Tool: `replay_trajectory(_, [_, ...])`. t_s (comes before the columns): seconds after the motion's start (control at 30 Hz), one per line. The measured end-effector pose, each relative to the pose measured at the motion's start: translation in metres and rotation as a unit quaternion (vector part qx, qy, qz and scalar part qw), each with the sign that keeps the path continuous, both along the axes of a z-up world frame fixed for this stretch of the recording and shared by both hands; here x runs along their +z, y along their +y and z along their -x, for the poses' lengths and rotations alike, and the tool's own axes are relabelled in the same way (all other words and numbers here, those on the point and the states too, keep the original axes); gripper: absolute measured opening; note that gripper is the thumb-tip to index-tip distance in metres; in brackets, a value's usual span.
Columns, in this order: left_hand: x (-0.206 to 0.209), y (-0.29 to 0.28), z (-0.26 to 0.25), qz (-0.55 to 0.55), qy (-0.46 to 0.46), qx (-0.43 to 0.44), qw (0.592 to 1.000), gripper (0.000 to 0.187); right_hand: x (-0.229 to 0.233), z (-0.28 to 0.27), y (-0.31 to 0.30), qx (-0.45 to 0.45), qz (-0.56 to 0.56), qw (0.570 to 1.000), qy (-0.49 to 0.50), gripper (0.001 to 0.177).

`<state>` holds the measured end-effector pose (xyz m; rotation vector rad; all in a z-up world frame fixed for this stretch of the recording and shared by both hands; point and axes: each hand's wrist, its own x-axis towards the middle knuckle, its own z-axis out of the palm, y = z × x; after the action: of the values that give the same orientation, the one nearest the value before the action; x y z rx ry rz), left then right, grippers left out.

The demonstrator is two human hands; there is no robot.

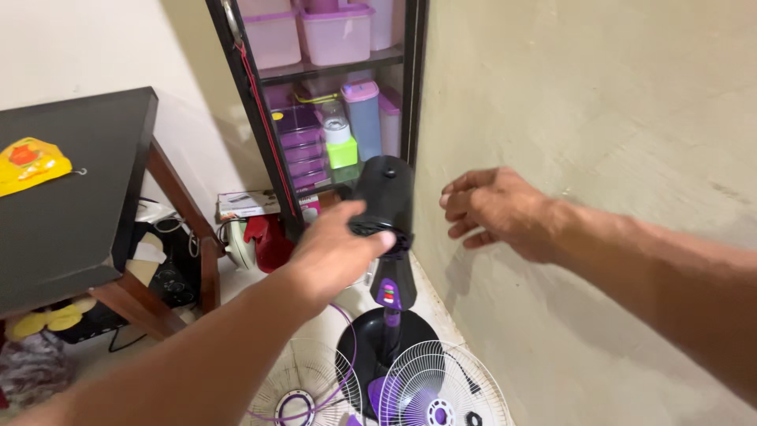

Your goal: The person assembles a standing electric fan by attaching the front grille, inserting the purple fan blades, and securing the rear grille. They then remove the grilles and blades to reassemble the components in a different order.

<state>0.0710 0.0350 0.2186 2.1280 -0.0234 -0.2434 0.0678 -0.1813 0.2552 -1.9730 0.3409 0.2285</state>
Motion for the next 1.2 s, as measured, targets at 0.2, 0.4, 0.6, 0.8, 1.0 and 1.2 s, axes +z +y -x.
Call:
replay_trajectory(0.2, [-0.016, 0.02, -0.072, -0.15, -0.079, -0.189, 0.967, 0.08, -0.009, -0.069, 0.057, -0.006, 0.152, 0.988, -0.023, 0.041])
replay_trajectory(0.4, [-0.033, 0.039, -0.093, -0.197, -0.092, -0.303, 0.928, 0.078, -0.033, -0.112, 0.074, 0.005, 0.249, 0.967, -0.05, 0.048])
replay_trajectory(0.6, [-0.03, 0.051, -0.089, -0.191, -0.081, -0.322, 0.924, 0.074, -0.041, -0.137, 0.079, -0.013, 0.385, 0.922, -0.036, 0.033])
replay_trajectory(0.8, [-0.022, 0.052, -0.082, -0.23, -0.097, -0.338, 0.908, 0.069, -0.046, -0.124, 0.07, -0.019, 0.422, 0.902, -0.088, 0.023])
replay_trajectory(1.0, [-0.019, 0.05, -0.063, -0.244, -0.094, -0.355, 0.898, 0.071, -0.036, -0.107, 0.06, 0.0, 0.382, 0.923, -0.051, 0.024])
replay_trajectory(1.2, [-0.017, 0.052, -0.041, -0.253, -0.068, -0.349, 0.9, 0.073, -0.029, -0.093, 0.073, 0.062, 0.468, 0.879, -0.061, 0.029])
